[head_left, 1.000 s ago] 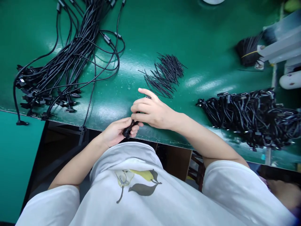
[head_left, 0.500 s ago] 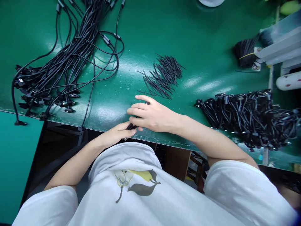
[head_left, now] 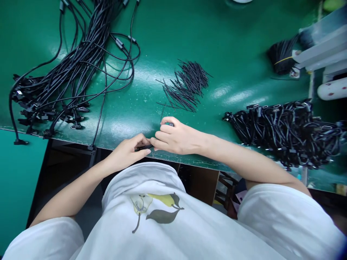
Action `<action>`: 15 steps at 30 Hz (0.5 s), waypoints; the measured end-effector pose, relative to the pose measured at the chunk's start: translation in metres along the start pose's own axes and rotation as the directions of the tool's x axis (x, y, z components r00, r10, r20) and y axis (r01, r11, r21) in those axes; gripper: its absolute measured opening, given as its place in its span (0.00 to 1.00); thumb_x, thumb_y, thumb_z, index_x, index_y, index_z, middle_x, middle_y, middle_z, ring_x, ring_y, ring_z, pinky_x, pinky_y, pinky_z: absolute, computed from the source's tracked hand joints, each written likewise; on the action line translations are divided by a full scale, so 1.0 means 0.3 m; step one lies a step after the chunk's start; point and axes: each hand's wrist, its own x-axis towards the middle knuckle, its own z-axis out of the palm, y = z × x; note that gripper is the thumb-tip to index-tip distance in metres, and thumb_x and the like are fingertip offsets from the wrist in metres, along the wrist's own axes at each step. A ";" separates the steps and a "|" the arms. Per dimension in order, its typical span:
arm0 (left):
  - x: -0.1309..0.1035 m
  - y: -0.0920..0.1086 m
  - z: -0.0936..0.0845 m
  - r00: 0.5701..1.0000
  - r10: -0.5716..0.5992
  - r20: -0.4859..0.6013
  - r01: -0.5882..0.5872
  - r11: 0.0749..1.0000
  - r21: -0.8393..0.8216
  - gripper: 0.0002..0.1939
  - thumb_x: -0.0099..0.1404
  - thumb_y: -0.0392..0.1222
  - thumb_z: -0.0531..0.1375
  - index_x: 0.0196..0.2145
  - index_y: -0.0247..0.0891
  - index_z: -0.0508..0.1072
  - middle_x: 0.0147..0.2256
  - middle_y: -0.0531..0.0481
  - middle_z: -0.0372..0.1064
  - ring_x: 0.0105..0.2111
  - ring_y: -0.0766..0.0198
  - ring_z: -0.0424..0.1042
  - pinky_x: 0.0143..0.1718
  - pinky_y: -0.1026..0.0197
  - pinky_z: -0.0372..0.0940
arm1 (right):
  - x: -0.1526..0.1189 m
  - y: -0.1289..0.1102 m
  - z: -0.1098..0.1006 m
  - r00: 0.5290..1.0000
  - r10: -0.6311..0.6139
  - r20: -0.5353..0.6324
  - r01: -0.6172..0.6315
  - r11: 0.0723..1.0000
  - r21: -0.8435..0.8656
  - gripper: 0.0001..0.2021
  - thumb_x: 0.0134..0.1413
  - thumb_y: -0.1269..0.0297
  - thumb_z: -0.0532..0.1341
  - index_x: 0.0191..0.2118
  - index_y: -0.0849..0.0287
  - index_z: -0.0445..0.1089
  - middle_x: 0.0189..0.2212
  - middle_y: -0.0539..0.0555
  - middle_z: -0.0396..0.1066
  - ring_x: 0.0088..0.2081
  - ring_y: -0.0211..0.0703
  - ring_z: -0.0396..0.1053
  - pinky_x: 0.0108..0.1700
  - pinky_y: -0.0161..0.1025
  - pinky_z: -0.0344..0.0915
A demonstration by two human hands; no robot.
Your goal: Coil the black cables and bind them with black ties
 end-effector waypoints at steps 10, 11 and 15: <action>0.022 -0.003 -0.023 0.964 -0.121 0.238 0.137 0.989 -0.052 0.14 0.61 0.48 0.61 0.27 0.35 0.76 0.24 0.51 0.65 0.26 0.64 0.61 0.30 0.62 0.55 | -0.004 0.005 0.000 0.994 -0.105 -0.008 0.105 0.994 0.005 0.19 0.72 0.56 0.44 0.45 0.58 0.69 0.25 0.48 0.63 0.28 0.37 0.53 0.38 0.41 0.54; 0.023 -0.003 -0.019 0.966 -0.115 0.231 0.133 0.989 -0.066 0.14 0.61 0.49 0.61 0.27 0.35 0.75 0.24 0.51 0.66 0.27 0.63 0.62 0.31 0.62 0.55 | -0.005 0.009 -0.002 0.995 -0.102 0.005 0.102 0.995 0.008 0.19 0.72 0.56 0.44 0.44 0.57 0.69 0.24 0.48 0.63 0.28 0.37 0.53 0.37 0.41 0.54; 0.024 -0.016 -0.001 0.983 -0.112 0.146 0.144 0.963 -0.229 0.13 0.60 0.50 0.63 0.31 0.36 0.69 0.25 0.54 0.63 0.27 0.65 0.60 0.31 0.63 0.55 | -0.011 0.018 -0.006 0.995 -0.095 -0.031 0.095 0.995 -0.002 0.18 0.71 0.57 0.46 0.41 0.59 0.70 0.23 0.48 0.62 0.28 0.37 0.53 0.35 0.41 0.51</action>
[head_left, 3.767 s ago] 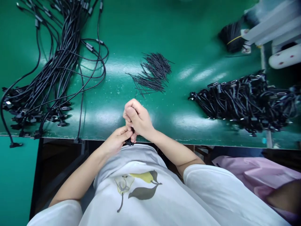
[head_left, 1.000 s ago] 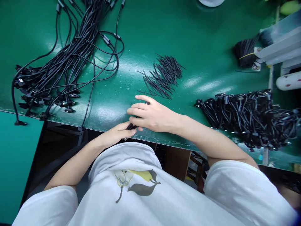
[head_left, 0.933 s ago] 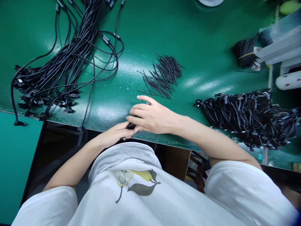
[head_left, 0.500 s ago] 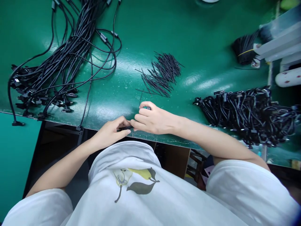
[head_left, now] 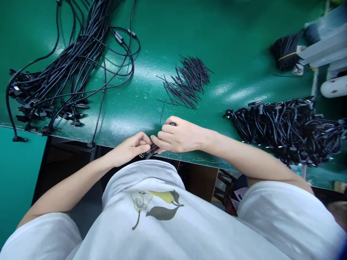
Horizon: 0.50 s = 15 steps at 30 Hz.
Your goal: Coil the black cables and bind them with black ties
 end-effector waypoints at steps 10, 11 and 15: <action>0.003 0.038 -0.037 0.951 -0.076 0.299 0.014 0.979 0.204 0.11 0.67 0.47 0.57 0.35 0.36 0.66 0.30 0.54 0.61 0.30 0.67 0.59 0.34 0.63 0.57 | 0.002 -0.011 0.009 0.981 -0.120 -0.154 0.110 0.991 -0.071 0.19 0.71 0.55 0.47 0.44 0.62 0.69 0.24 0.47 0.58 0.28 0.36 0.51 0.34 0.40 0.47; 0.003 0.042 -0.040 0.939 -0.081 0.333 0.010 0.978 0.207 0.11 0.67 0.47 0.57 0.36 0.36 0.67 0.30 0.54 0.61 0.30 0.67 0.59 0.34 0.63 0.58 | 0.002 -0.010 0.009 0.976 -0.130 -0.173 0.119 0.990 -0.072 0.19 0.70 0.55 0.47 0.44 0.62 0.69 0.24 0.47 0.57 0.28 0.36 0.51 0.34 0.40 0.47; 0.002 0.033 -0.035 0.897 -0.060 0.438 0.021 0.995 0.093 0.13 0.64 0.50 0.61 0.39 0.37 0.72 0.37 0.48 0.67 0.38 0.61 0.66 0.40 0.59 0.63 | 0.008 -0.010 0.013 0.950 -0.171 -0.262 0.153 0.984 -0.087 0.18 0.69 0.54 0.48 0.42 0.60 0.70 0.25 0.47 0.56 0.28 0.35 0.50 0.32 0.40 0.46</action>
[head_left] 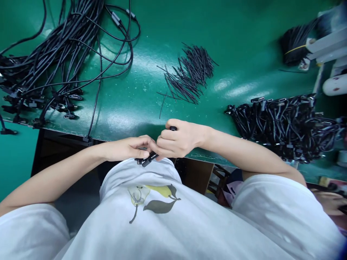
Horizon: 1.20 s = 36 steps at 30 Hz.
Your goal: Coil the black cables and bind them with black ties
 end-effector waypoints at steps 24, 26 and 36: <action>0.036 -0.095 0.047 0.992 -0.068 -0.106 0.006 0.864 -0.503 0.22 0.54 0.49 0.71 0.40 0.34 0.70 0.35 0.47 0.72 0.32 0.66 0.70 0.36 0.62 0.63 | 0.010 -0.028 0.027 0.965 0.049 0.257 -0.090 0.985 0.151 0.15 0.71 0.62 0.45 0.35 0.60 0.62 0.23 0.46 0.58 0.25 0.38 0.53 0.31 0.40 0.43; 0.040 -0.092 0.037 0.996 -0.075 -0.049 0.047 0.901 -0.432 0.21 0.57 0.49 0.68 0.40 0.35 0.68 0.35 0.47 0.72 0.33 0.64 0.71 0.37 0.61 0.64 | 0.009 -0.041 0.040 0.974 0.029 0.223 -0.063 0.987 0.146 0.14 0.70 0.66 0.45 0.31 0.58 0.58 0.21 0.46 0.57 0.24 0.37 0.52 0.30 0.40 0.43; 0.045 -0.001 0.038 0.930 -0.001 -0.367 0.209 0.824 0.526 0.17 0.73 0.47 0.43 0.33 0.39 0.66 0.31 0.50 0.70 0.32 0.60 0.70 0.37 0.58 0.60 | 0.008 -0.059 0.041 0.878 0.281 0.387 -0.310 0.951 0.012 0.12 0.69 0.69 0.47 0.32 0.60 0.59 0.22 0.49 0.62 0.24 0.38 0.58 0.27 0.40 0.38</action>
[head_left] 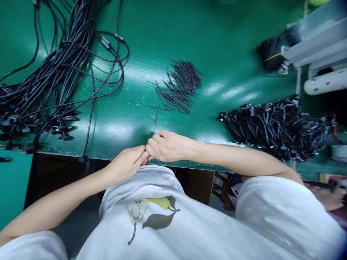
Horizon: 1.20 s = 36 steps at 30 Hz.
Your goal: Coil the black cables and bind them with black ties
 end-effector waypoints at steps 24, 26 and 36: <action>0.042 -0.046 0.008 0.979 0.157 -0.134 -0.123 0.965 0.230 0.09 0.71 0.40 0.48 0.39 0.39 0.67 0.33 0.46 0.69 0.33 0.57 0.70 0.35 0.57 0.62 | -0.026 -0.022 0.050 0.897 0.351 0.268 -0.434 0.810 0.393 0.23 0.71 0.52 0.41 0.37 0.63 0.65 0.30 0.55 0.69 0.32 0.41 0.64 0.29 0.40 0.42; 0.042 -0.039 -0.005 0.996 0.062 -0.063 -0.061 0.998 0.017 0.09 0.71 0.43 0.49 0.37 0.39 0.67 0.32 0.49 0.69 0.32 0.59 0.69 0.36 0.58 0.61 | -0.034 -0.025 0.049 0.917 0.337 0.215 -0.397 0.824 0.403 0.19 0.71 0.57 0.43 0.37 0.62 0.65 0.30 0.55 0.69 0.32 0.42 0.63 0.31 0.40 0.44; 0.025 -0.050 0.037 0.991 -0.098 0.088 0.131 0.710 -0.691 0.20 0.65 0.55 0.60 0.26 0.36 0.68 0.21 0.55 0.60 0.23 0.67 0.59 0.34 0.60 0.60 | -0.028 -0.032 0.031 0.963 0.265 0.059 -0.261 0.843 0.470 0.17 0.69 0.59 0.46 0.37 0.60 0.68 0.32 0.53 0.69 0.33 0.42 0.63 0.37 0.42 0.50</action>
